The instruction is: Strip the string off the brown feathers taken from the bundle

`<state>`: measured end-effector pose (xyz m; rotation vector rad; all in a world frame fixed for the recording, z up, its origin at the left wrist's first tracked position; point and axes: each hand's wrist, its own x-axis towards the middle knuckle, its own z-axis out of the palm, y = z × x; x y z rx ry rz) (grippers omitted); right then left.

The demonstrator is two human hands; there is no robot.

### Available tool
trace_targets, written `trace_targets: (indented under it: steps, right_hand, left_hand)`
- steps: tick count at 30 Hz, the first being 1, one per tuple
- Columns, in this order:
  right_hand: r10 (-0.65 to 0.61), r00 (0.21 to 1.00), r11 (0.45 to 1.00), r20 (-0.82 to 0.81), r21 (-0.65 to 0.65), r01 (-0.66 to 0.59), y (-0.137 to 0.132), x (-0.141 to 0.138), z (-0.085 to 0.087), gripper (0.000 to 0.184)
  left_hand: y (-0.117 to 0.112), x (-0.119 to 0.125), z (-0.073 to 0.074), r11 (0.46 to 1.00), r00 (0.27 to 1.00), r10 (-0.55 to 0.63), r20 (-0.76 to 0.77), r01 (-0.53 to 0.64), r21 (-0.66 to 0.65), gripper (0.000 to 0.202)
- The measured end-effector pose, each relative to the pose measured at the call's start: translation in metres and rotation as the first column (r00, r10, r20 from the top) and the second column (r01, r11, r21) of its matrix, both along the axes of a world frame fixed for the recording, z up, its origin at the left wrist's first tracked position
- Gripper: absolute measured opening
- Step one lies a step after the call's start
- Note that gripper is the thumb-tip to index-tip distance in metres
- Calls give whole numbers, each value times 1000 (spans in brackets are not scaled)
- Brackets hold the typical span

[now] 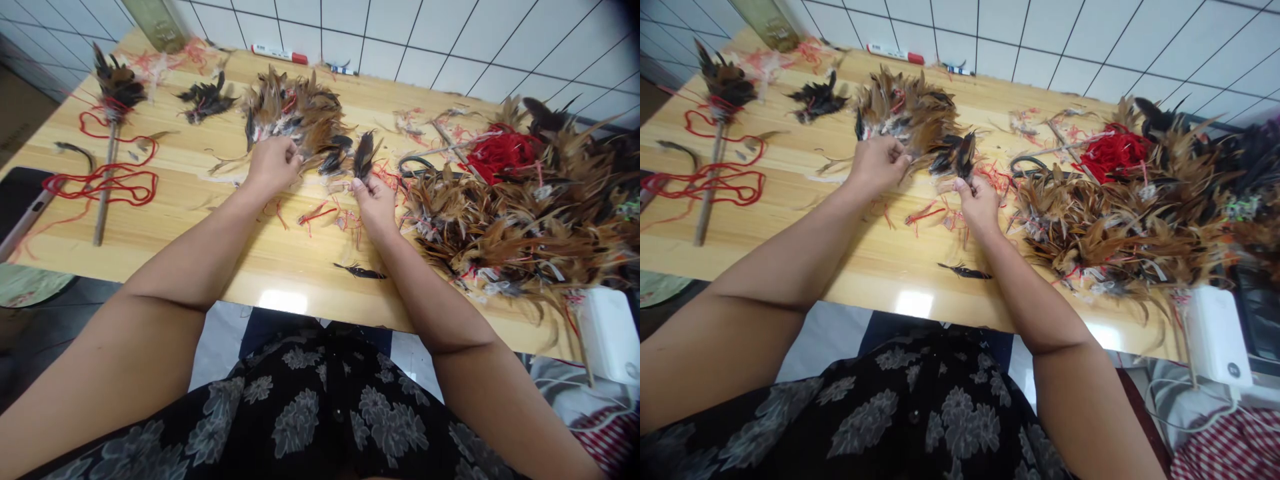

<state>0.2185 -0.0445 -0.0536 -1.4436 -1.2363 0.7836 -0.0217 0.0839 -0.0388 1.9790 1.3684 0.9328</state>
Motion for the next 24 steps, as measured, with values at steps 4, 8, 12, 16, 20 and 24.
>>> trace_targets:
  steps: [4, 8, 12, 16, 20, 24]
  right_hand:
    - [3, 1000, 1000, 3, -9, -3, 1, -1, -1, 43]
    - [10, 1000, 1000, -12, 0, -10, 1, -1, -2, 45]
    - [15, 1000, 1000, 7, 1, -15, 0, 0, -1, 44]
    - [22, 999, 1000, 36, 7, -22, 1, 1, -3, 46]
    - [14, 998, 999, 69, 33, -17, 3, 0, -7, 47]
    - [9, 998, 1000, 68, 27, -11, 3, 0, -7, 45]
  left_hand:
    - [-6, -5, 12, 999, 999, 27, 26, -26, -26, 39]
    - [-35, 9, 34, 994, 998, -55, 37, 51, 97, 34]
    - [-51, 28, 38, 983, 984, -178, -6, 179, 50, 29]
    - [-39, 36, 22, 986, 985, -169, -25, 168, -21, 26]
    - [-23, 38, 0, 982, 988, -144, -59, 150, 113, 22]
    - [-13, 41, -13, 967, 989, -118, -90, 135, 216, 19]
